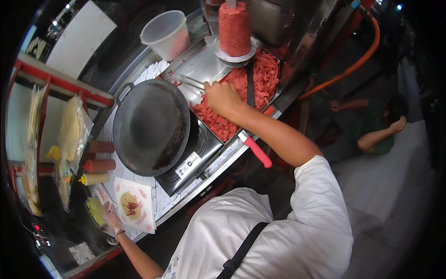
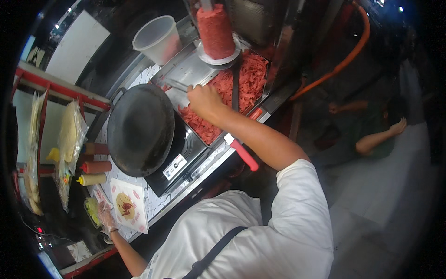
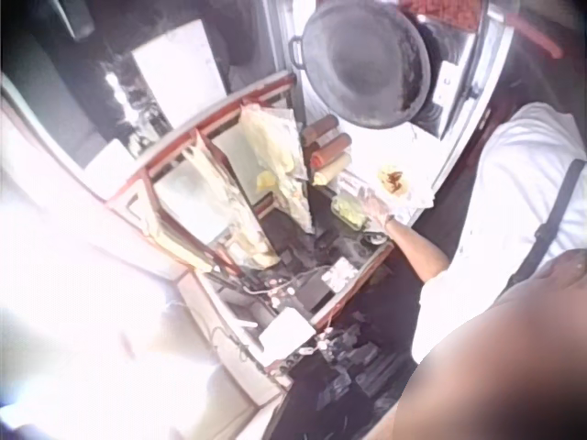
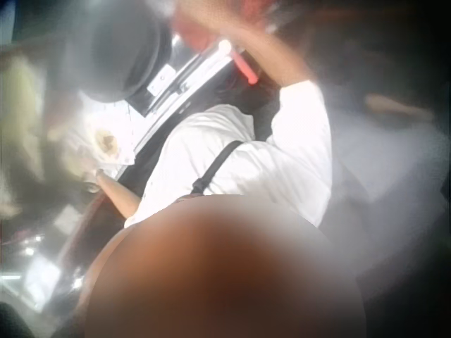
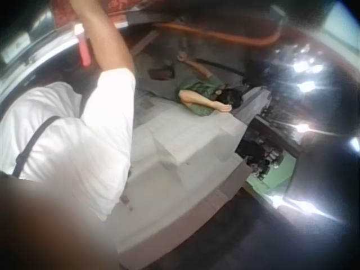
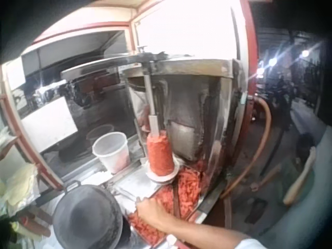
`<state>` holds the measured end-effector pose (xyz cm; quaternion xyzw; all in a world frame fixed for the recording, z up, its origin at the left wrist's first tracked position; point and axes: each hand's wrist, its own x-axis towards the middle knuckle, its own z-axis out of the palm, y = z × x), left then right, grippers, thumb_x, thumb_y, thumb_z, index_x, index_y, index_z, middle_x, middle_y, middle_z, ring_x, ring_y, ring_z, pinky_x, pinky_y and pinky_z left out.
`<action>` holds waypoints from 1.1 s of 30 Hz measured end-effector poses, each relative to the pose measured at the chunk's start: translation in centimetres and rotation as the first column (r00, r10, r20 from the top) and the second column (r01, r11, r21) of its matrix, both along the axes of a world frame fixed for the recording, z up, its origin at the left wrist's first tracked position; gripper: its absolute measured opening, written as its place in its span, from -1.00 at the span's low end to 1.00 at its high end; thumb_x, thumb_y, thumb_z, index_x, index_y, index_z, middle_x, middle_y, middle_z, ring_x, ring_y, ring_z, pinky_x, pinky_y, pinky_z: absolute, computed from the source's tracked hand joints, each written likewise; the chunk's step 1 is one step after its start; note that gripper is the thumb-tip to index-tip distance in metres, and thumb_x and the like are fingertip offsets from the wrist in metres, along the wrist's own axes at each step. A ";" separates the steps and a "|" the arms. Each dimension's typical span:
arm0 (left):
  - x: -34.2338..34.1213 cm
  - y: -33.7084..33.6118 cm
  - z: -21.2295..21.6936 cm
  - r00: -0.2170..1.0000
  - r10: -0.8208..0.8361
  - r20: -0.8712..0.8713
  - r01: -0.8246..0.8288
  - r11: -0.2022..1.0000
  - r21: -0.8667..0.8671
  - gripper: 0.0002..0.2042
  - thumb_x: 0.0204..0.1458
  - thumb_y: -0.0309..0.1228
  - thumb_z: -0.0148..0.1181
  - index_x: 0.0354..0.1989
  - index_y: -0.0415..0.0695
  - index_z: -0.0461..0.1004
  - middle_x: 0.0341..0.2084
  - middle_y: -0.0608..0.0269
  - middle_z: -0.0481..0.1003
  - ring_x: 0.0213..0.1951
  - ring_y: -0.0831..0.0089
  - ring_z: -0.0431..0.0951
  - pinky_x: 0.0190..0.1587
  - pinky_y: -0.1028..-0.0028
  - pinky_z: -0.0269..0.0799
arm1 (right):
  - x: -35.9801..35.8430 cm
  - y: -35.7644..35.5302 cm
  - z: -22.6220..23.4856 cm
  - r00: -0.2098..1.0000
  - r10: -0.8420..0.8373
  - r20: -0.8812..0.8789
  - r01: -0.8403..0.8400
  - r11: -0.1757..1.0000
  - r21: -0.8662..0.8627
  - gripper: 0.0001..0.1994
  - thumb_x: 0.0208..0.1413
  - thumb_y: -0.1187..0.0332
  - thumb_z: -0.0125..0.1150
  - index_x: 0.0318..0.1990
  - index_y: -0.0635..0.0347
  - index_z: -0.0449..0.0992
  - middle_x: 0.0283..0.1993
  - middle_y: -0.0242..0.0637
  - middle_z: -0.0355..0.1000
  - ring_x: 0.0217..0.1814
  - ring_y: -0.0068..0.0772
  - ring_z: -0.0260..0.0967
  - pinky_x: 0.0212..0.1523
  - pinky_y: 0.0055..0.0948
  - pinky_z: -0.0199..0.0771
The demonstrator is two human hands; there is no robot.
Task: The person cooks tortillas on a flat griddle, then assembles tacos by placing cooked meat, sauce, and cheese onto tortillas. They fold the tortillas, wrap them in paper, and place them into a plastic bag before handing the bag to a customer and handling cash.
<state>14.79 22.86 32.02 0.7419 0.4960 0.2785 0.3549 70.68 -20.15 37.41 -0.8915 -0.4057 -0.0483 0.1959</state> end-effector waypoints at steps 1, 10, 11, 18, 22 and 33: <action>0.4 -0.7 0.4 0.999 -0.036 -0.033 0.038 0.998 0.053 -0.67 0.16 -0.51 0.22 0.09 -0.31 0.46 0.02 0.11 0.50 0.01 0.38 0.45 0.09 0.41 0.36 | 0.3 0.2 -0.2 0.997 -0.072 -0.015 0.072 0.997 0.009 -0.75 0.08 0.40 0.12 -0.13 0.34 0.53 -0.36 0.11 0.55 -0.29 0.18 0.58 -0.24 0.07 0.59; 1.9 -4.4 1.6 0.993 -0.015 -0.115 0.008 0.998 -0.060 -0.67 0.17 -0.54 0.13 0.11 -0.33 0.43 0.00 0.09 0.51 0.00 0.36 0.47 0.09 0.42 0.37 | 1.9 -2.0 2.8 0.997 -0.022 -0.073 0.027 0.997 0.067 -0.78 0.01 0.34 0.26 -0.26 0.33 0.59 -0.39 0.09 0.56 -0.30 0.15 0.58 -0.25 0.02 0.58; 1.6 -4.6 1.7 0.991 0.000 -0.132 -0.005 0.999 -0.035 -0.66 0.18 -0.54 0.13 0.13 -0.32 0.42 -0.01 0.10 0.50 -0.02 0.36 0.47 0.05 0.42 0.38 | 1.9 -2.4 2.8 0.993 -0.046 -0.107 0.054 0.996 0.072 -0.81 -0.04 0.37 0.26 -0.30 0.31 0.61 -0.37 0.09 0.56 -0.28 0.14 0.59 -0.24 -0.01 0.59; 0.4 -5.1 1.1 0.986 0.031 -0.161 -0.056 0.987 -0.150 -0.63 0.16 -0.51 0.19 0.15 -0.30 0.41 0.05 0.13 0.46 -0.01 0.38 0.46 0.03 0.45 0.38 | 2.2 -0.2 1.1 0.998 0.060 -0.019 -0.058 0.995 0.075 -0.77 0.01 0.28 0.29 -0.24 0.24 0.59 -0.39 0.01 0.57 -0.31 0.08 0.59 -0.28 -0.02 0.58; -0.4 -5.2 0.4 0.989 -0.017 -0.147 0.007 0.997 -0.071 -0.61 0.15 -0.53 0.20 0.17 -0.29 0.40 0.04 0.15 0.47 -0.03 0.40 0.45 0.02 0.45 0.38 | 2.3 -1.7 2.2 0.998 0.028 -0.059 -0.024 0.998 0.062 -0.76 0.08 0.25 0.25 -0.20 0.23 0.58 -0.40 -0.01 0.56 -0.33 0.09 0.58 -0.29 -0.01 0.58; -0.6 -7.0 0.2 0.990 0.015 -0.137 -0.030 0.994 -0.104 -0.59 0.15 -0.44 0.21 0.17 -0.29 0.40 0.02 0.12 0.47 -0.06 0.40 0.45 0.00 0.45 0.37 | 3.5 0.9 1.0 0.994 0.082 -0.070 -0.079 0.996 0.052 -0.76 0.08 0.22 0.26 -0.24 0.22 0.61 -0.43 0.03 0.54 -0.34 0.12 0.57 -0.27 0.04 0.56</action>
